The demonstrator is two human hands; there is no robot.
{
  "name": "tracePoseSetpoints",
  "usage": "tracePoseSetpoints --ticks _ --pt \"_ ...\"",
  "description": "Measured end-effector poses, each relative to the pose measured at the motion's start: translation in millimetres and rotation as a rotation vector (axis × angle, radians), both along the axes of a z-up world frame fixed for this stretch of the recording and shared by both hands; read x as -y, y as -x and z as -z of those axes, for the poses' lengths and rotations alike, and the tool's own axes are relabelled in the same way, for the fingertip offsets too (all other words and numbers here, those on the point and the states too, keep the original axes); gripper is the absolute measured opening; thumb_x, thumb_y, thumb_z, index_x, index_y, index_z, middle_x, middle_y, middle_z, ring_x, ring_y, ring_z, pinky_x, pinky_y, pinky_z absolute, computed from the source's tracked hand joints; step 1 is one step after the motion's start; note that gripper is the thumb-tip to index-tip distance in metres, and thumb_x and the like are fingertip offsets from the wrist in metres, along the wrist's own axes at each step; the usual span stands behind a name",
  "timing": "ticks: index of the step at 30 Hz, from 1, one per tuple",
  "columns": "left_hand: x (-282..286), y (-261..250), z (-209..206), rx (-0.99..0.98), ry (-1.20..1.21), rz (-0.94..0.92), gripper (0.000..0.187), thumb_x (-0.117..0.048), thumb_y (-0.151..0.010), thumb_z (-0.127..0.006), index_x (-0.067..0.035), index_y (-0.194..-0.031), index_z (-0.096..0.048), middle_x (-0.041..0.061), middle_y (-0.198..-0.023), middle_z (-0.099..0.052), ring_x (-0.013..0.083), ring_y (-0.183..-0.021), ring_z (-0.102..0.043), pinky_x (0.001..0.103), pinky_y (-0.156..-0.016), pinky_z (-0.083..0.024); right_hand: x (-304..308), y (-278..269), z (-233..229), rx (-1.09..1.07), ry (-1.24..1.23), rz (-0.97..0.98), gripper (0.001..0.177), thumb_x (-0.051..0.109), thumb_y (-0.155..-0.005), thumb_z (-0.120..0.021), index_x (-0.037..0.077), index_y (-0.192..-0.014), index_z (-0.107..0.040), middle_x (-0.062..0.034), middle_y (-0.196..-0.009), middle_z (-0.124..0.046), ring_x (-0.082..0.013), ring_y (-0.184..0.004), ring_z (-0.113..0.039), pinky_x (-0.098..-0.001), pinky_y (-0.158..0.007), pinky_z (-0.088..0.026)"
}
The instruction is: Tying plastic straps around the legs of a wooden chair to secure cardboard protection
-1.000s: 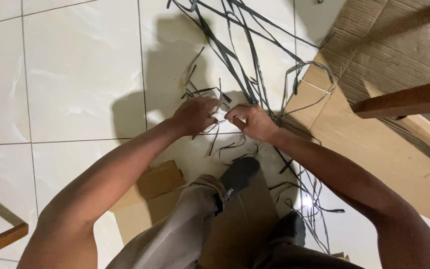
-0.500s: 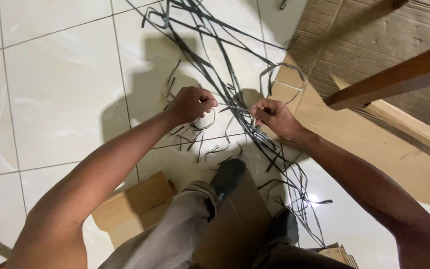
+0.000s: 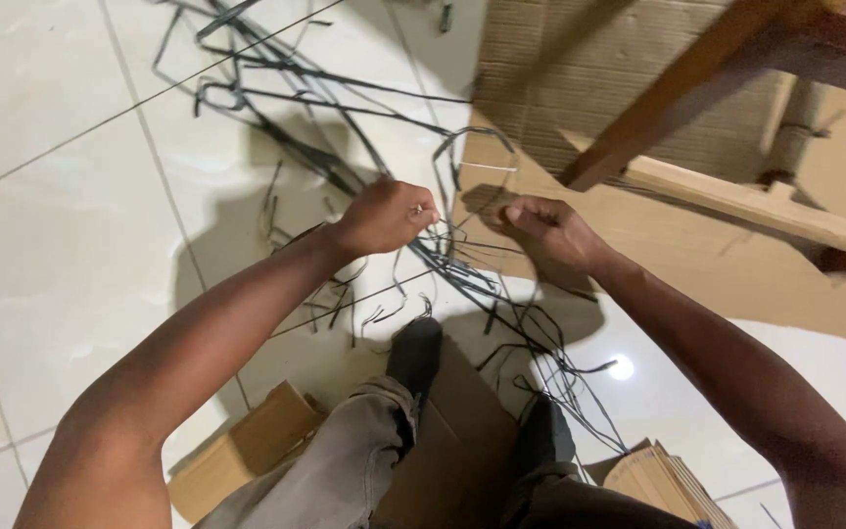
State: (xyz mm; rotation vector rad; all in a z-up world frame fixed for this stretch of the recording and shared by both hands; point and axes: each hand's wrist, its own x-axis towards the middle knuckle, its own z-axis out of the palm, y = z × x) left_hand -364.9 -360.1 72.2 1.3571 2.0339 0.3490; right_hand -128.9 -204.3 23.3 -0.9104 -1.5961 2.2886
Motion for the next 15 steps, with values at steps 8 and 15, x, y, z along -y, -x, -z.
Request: tracePoseSetpoints --ticks 8,15 --pt "-76 -67 -5 0.068 -0.138 0.291 0.018 -0.027 -0.092 -0.066 -0.013 -0.083 -0.071 0.015 -0.074 -0.072 0.0432 -0.084 -0.073 0.052 -0.075 -0.056 5 -34 -14 -0.096 0.009 0.006 0.016 0.020 -0.105 -0.061 0.005 -0.109 -0.064 -0.0072 -0.075 -0.067 -0.0128 -0.063 -0.063 -0.0211 -0.056 -0.051" --pt "-128 -119 -5 0.114 -0.176 0.431 0.024 -0.028 -0.091 -0.065 -0.008 -0.083 -0.074 0.020 -0.075 -0.071 0.0462 -0.082 -0.071 0.055 -0.071 -0.055 -19 -103 -32 0.026 -0.276 0.211 0.011 0.016 -0.102 -0.070 0.007 -0.097 -0.065 0.0065 -0.067 -0.045 -0.0045 -0.063 -0.044 -0.0192 -0.059 -0.035"
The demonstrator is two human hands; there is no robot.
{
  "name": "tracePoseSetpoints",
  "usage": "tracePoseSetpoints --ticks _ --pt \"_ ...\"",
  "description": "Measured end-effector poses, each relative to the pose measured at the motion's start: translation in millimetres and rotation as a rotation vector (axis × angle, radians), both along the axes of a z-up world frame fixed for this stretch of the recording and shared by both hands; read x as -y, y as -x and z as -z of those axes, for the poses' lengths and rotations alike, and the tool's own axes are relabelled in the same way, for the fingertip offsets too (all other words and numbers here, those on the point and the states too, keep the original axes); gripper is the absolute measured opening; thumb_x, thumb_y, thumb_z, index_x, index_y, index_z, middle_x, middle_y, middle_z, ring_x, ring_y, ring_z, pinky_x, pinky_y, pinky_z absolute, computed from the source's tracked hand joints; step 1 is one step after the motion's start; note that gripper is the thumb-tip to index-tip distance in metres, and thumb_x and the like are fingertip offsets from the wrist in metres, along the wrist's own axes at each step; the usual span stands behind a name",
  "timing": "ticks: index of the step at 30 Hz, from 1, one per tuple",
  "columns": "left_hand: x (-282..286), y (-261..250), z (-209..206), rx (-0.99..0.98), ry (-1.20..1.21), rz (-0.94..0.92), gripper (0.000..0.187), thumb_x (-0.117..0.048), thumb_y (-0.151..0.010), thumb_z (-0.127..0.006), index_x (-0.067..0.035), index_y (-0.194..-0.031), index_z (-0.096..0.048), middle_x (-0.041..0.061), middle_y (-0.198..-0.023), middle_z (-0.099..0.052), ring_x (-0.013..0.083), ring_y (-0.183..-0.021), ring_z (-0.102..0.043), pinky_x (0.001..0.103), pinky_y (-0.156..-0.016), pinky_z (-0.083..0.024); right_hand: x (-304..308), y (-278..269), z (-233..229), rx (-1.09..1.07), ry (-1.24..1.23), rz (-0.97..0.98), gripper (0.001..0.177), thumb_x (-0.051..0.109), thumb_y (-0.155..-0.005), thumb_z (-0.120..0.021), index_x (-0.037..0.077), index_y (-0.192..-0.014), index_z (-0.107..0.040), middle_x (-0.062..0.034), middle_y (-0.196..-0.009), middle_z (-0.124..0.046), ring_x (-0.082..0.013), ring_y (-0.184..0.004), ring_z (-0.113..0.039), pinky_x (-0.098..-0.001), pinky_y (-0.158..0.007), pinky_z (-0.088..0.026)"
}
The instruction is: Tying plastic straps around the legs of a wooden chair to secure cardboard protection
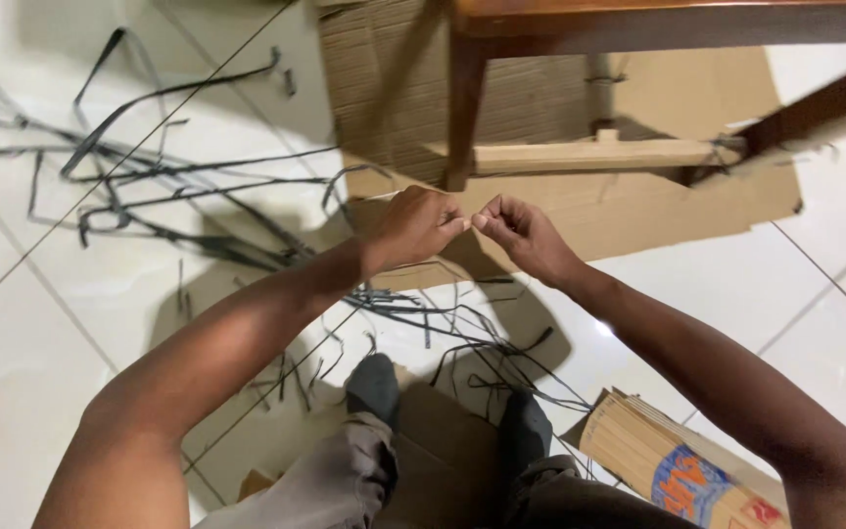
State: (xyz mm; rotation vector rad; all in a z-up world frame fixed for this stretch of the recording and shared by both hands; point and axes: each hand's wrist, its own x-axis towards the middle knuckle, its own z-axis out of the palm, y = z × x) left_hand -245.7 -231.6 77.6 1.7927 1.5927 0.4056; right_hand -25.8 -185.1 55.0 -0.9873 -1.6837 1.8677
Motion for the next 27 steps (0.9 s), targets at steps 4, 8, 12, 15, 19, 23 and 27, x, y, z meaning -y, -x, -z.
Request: tracePoseSetpoints --ticks 4,8,12,15,19,23,27 --pt "-24 -39 5 0.092 -0.039 0.007 0.020 -0.026 -0.092 -0.063 -0.012 -0.081 -0.073 0.015 -0.068 -0.070 0.0409 -0.075 -0.072 0.049 -0.069 -0.056 -6 -46 -9 0.032 -0.017 0.116 0.011 0.013 -0.098 -0.073 0.005 -0.092 -0.067 0.0078 -0.065 -0.040 -0.0038 -0.062 -0.040 -0.0190 -0.058 -0.032" --pt "-59 -75 23 0.112 -0.189 0.078 0.019 -0.025 -0.092 -0.062 -0.014 -0.078 -0.068 0.014 -0.066 -0.064 0.0363 -0.073 -0.070 0.043 -0.064 -0.051 -8 -91 -19 0.084 0.019 0.290 0.009 0.013 -0.097 -0.071 0.006 -0.092 -0.067 0.0097 -0.063 -0.035 -0.0019 -0.058 -0.037 -0.0183 -0.055 -0.029" --pt "-100 -105 39 -0.008 -0.275 0.125 0.013 -0.029 -0.095 -0.061 -0.018 -0.088 -0.065 0.010 -0.079 -0.067 0.0356 -0.081 -0.069 0.048 -0.066 -0.054 -20 -144 15 0.151 0.091 0.544 0.015 0.020 -0.097 -0.073 0.010 -0.090 -0.065 0.0075 -0.053 -0.031 -0.0043 -0.043 -0.033 -0.0188 -0.043 -0.027" --pt "-117 -125 24 -0.132 -0.461 0.243 0.010 -0.017 -0.096 -0.063 -0.016 -0.104 -0.068 0.004 -0.096 -0.067 0.0261 -0.095 -0.068 0.041 -0.073 -0.058 -24 -183 61 0.202 0.121 0.805 0.018 0.023 -0.097 -0.073 0.010 -0.089 -0.064 0.0043 -0.051 -0.034 -0.0060 -0.040 -0.033 -0.0215 -0.039 -0.025" --pt "-147 -141 60 -0.418 -0.700 0.390 0.029 -0.023 -0.089 -0.078 -0.014 -0.113 -0.064 0.002 -0.098 -0.060 0.0230 -0.103 -0.061 0.038 -0.082 -0.057 -37 -199 118 0.295 0.156 0.949 0.020 0.024 -0.096 -0.074 0.012 -0.084 -0.063 0.0040 -0.053 -0.041 -0.0065 -0.041 -0.039 -0.0190 -0.038 -0.027" --pt "-172 -149 93 -0.458 -0.826 0.403 0.044 -0.033 -0.086 -0.082 -0.011 -0.111 -0.054 0.007 -0.102 -0.052 0.0248 -0.088 -0.062 0.040 -0.076 -0.056 -55 -168 140 0.318 0.189 1.001 0.020 0.031 -0.092 -0.074 0.013 -0.088 -0.066 -0.0029 -0.073 -0.056 -0.0117 -0.060 -0.046 -0.0239 -0.046 -0.034" --pt "-177 -155 86 -0.282 -0.801 0.360 0.026 -0.020 -0.094 -0.071 -0.005 -0.109 -0.056 0.013 -0.095 -0.059 0.0258 -0.063 -0.063 0.043 -0.063 -0.053 -84 -140 172 0.225 0.224 1.000 0.020 0.031 -0.088 -0.075 0.013 -0.083 -0.065 -0.0015 -0.069 -0.054 -0.0117 -0.061 -0.045 -0.0237 -0.049 -0.035"
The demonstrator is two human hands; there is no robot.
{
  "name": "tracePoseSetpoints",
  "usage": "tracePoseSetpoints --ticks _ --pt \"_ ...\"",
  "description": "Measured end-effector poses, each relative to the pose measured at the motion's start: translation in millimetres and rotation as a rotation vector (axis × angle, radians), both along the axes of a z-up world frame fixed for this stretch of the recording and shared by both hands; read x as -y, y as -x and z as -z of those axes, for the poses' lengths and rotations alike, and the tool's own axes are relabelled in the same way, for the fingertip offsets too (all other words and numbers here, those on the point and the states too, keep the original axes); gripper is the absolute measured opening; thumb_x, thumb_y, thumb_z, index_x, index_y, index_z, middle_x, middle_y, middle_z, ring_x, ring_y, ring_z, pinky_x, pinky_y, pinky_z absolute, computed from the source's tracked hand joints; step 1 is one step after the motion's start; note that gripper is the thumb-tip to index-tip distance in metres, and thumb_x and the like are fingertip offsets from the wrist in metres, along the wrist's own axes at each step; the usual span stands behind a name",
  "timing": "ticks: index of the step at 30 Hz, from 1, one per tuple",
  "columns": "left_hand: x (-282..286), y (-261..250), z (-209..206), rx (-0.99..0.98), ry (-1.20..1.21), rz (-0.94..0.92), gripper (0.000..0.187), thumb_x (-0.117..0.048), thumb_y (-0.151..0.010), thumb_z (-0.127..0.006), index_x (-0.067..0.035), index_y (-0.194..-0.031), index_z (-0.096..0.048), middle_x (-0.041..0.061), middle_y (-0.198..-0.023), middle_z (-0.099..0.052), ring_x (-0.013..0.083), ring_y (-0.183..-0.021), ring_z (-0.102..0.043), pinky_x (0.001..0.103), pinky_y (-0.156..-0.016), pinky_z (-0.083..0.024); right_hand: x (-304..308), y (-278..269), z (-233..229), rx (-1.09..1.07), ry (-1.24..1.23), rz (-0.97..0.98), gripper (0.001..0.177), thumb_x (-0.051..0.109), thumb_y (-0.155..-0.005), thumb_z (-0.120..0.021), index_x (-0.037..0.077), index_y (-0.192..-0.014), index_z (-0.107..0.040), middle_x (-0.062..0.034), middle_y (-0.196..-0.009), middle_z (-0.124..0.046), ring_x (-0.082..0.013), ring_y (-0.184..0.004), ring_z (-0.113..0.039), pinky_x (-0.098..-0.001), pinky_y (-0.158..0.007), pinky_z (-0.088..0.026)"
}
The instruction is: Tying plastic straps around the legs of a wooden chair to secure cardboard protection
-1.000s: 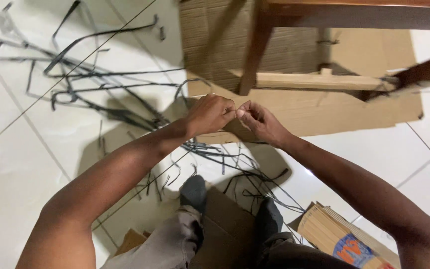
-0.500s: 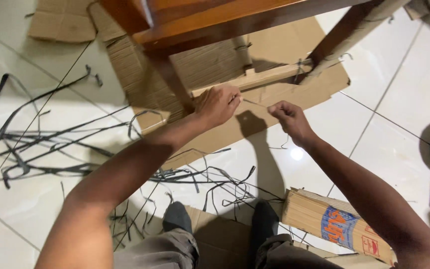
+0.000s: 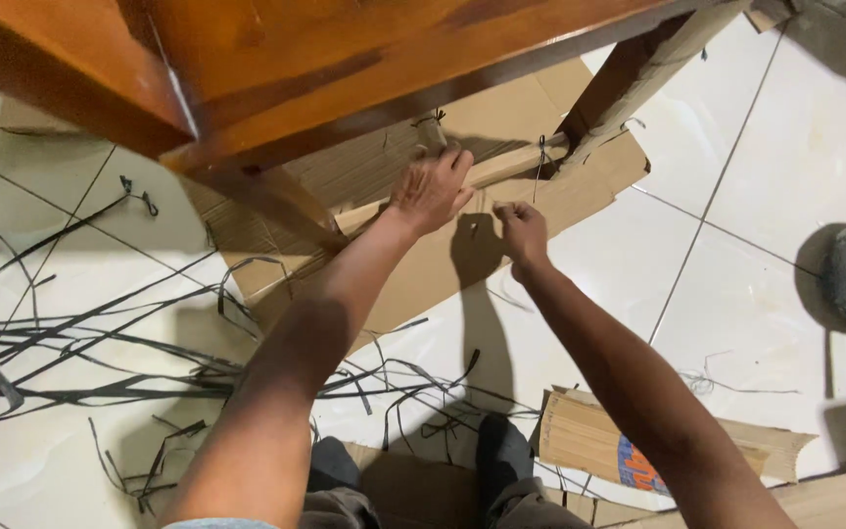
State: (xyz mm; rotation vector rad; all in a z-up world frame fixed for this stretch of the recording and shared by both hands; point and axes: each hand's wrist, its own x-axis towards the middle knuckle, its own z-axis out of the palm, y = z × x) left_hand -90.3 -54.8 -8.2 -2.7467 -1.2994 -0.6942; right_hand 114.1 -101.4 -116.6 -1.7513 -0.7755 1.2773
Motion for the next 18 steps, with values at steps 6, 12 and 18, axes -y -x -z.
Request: tracePoseSetpoints --ticks 6,12,18 --pt "-13 5 31 -0.027 -0.150 0.014 0.035 -0.038 -0.086 -0.076 -0.015 -0.098 -0.053 0.008 -0.092 -0.058 0.0294 -0.075 -0.066 0.044 -0.073 -0.052 -12 42 -80 -0.318 -0.052 0.093 0.022 0.014 -0.092 -0.067 0.018 -0.077 -0.051 0.0084 -0.053 -0.031 -0.0043 -0.041 -0.031 -0.0192 -0.038 -0.024" --pt "1 2 -23 0.094 -0.087 -0.081 0.040 -0.044 -0.079 -0.079 -0.021 -0.095 -0.052 0.006 -0.087 -0.057 0.0305 -0.087 -0.063 0.046 -0.084 -0.043 -7 46 -107 -0.597 0.078 0.049 0.016 0.022 -0.091 -0.057 0.022 -0.083 -0.043 0.0117 -0.068 -0.035 -0.0028 -0.054 -0.035 -0.0181 -0.046 -0.023" --pt "-5 -4 -2 0.209 0.157 -0.202 0.040 -0.047 -0.074 -0.078 -0.025 -0.096 -0.052 0.003 -0.098 -0.059 0.0301 -0.106 -0.062 0.048 -0.091 -0.044 -10 49 -113 -0.810 0.100 0.117 0.018 0.037 -0.087 -0.070 0.022 -0.089 -0.061 0.0099 -0.071 -0.030 -0.0020 -0.054 -0.033 -0.0153 -0.045 -0.024"
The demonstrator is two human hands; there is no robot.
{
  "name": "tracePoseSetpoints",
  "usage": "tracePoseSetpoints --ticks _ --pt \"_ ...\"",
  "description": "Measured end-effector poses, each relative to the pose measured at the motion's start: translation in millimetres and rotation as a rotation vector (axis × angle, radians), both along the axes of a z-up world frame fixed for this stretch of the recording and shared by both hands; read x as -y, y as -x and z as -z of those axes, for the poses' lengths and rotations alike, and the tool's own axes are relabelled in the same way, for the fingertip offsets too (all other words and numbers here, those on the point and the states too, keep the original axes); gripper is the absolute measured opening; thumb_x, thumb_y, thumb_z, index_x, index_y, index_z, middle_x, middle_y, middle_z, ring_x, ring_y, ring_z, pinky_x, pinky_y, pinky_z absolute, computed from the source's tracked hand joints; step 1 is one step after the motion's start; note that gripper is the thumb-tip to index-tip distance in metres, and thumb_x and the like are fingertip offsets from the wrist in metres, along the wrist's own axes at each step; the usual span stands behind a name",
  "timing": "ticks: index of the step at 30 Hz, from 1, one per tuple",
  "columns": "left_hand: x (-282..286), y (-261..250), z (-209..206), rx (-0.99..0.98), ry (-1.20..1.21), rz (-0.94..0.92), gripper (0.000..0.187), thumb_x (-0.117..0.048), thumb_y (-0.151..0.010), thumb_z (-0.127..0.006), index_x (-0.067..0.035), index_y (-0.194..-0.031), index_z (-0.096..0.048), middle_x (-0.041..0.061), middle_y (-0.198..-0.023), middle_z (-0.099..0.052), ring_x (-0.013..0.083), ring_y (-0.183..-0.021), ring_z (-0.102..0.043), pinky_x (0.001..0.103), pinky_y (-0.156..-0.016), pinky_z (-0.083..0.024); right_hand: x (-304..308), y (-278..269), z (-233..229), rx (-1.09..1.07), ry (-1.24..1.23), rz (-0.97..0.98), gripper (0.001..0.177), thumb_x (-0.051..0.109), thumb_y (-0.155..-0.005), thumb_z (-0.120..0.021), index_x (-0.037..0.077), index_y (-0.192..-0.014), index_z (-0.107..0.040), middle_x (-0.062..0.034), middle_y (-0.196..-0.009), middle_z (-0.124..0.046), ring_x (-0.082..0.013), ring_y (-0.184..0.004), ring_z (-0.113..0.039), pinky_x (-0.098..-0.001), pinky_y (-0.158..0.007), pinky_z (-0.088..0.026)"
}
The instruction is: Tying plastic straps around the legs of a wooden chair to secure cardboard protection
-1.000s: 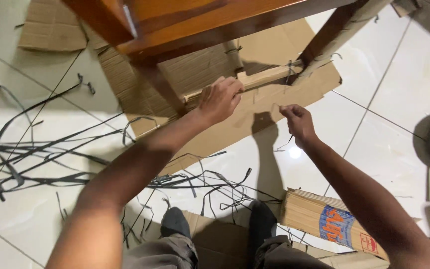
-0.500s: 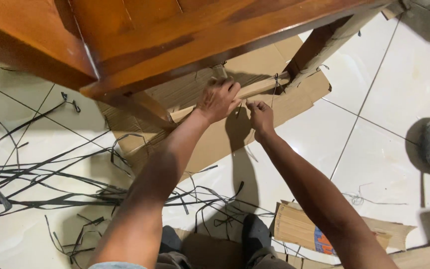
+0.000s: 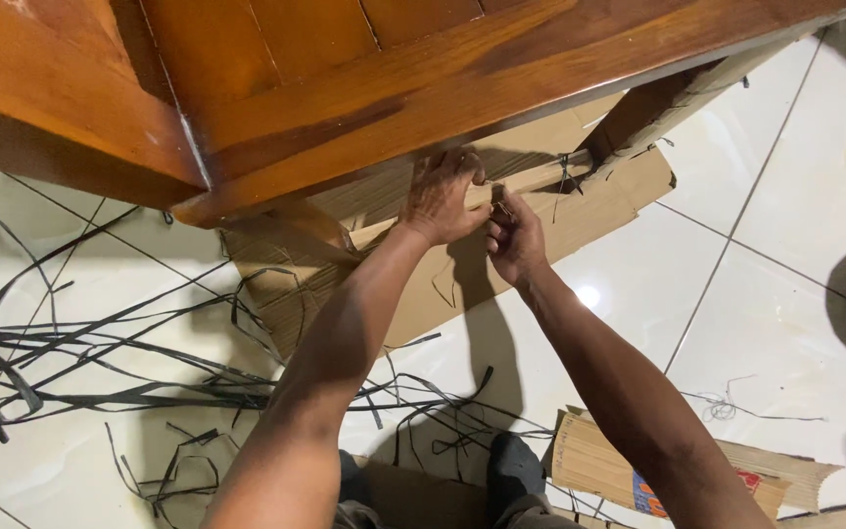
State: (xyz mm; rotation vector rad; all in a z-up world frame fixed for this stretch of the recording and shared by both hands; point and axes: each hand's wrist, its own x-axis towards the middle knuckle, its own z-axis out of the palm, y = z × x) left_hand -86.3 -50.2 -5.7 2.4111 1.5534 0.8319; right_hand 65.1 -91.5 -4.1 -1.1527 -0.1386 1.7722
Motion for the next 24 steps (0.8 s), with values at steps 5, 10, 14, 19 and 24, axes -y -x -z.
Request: tracePoseSetpoints --ticks 5,10,14,19,24 --pt "-10 -1 1 0.005 0.290 -0.042 0.028 -0.042 -0.094 -0.055 -0.018 -0.108 -0.056 0.014 -0.104 -0.068 0.0373 -0.109 -0.066 0.054 -0.097 -0.043 -6 14 -9 0.091 -0.022 -0.030 0.021 0.041 -0.084 -0.079 0.024 -0.086 -0.066 0.0125 -0.066 -0.030 -0.0013 -0.056 -0.034 -0.0153 -0.048 -0.027" --pt "-4 1 -32 0.107 0.483 -0.044 0.051 -0.045 -0.096 -0.048 0.001 -0.105 -0.069 0.032 -0.101 -0.071 0.0509 -0.106 -0.067 0.063 -0.096 -0.048 -6 14 -11 0.108 -0.017 -0.033 0.022 0.040 -0.084 -0.079 0.023 -0.084 -0.065 0.0123 -0.066 -0.024 -0.0027 -0.058 -0.032 -0.0167 -0.050 -0.027" --pt "-13 7 8 0.254 0.345 0.042 0.029 -0.037 -0.097 -0.054 -0.014 -0.102 -0.070 0.018 -0.096 -0.073 0.0421 -0.101 -0.070 0.054 -0.094 -0.052 -10 7 2 -0.004 0.019 0.010 0.029 0.048 -0.085 -0.072 0.028 -0.077 -0.054 0.0106 -0.066 -0.027 -0.0040 -0.053 -0.032 -0.0177 -0.044 -0.024" --pt "-8 8 2 0.309 0.309 0.030 0.026 -0.043 -0.095 -0.061 -0.018 -0.093 -0.070 0.012 -0.087 -0.075 0.0394 -0.092 -0.073 0.051 -0.085 -0.056 -10 4 2 -0.032 0.034 0.041 0.037 0.058 -0.088 -0.065 0.028 -0.076 -0.047 0.0079 -0.066 -0.028 -0.0064 -0.051 -0.030 -0.0199 -0.044 -0.021" --pt "-7 8 -2 0.240 0.264 0.020 0.026 -0.039 -0.101 -0.059 -0.019 -0.088 -0.068 0.007 -0.083 -0.074 0.0329 -0.086 -0.074 0.048 -0.079 -0.057 -9 4 -4 0.010 0.028 0.014 0.046 0.063 -0.089 -0.062 0.026 -0.075 -0.039 0.0075 -0.067 -0.032 -0.0067 -0.051 -0.032 -0.0199 -0.044 -0.022"
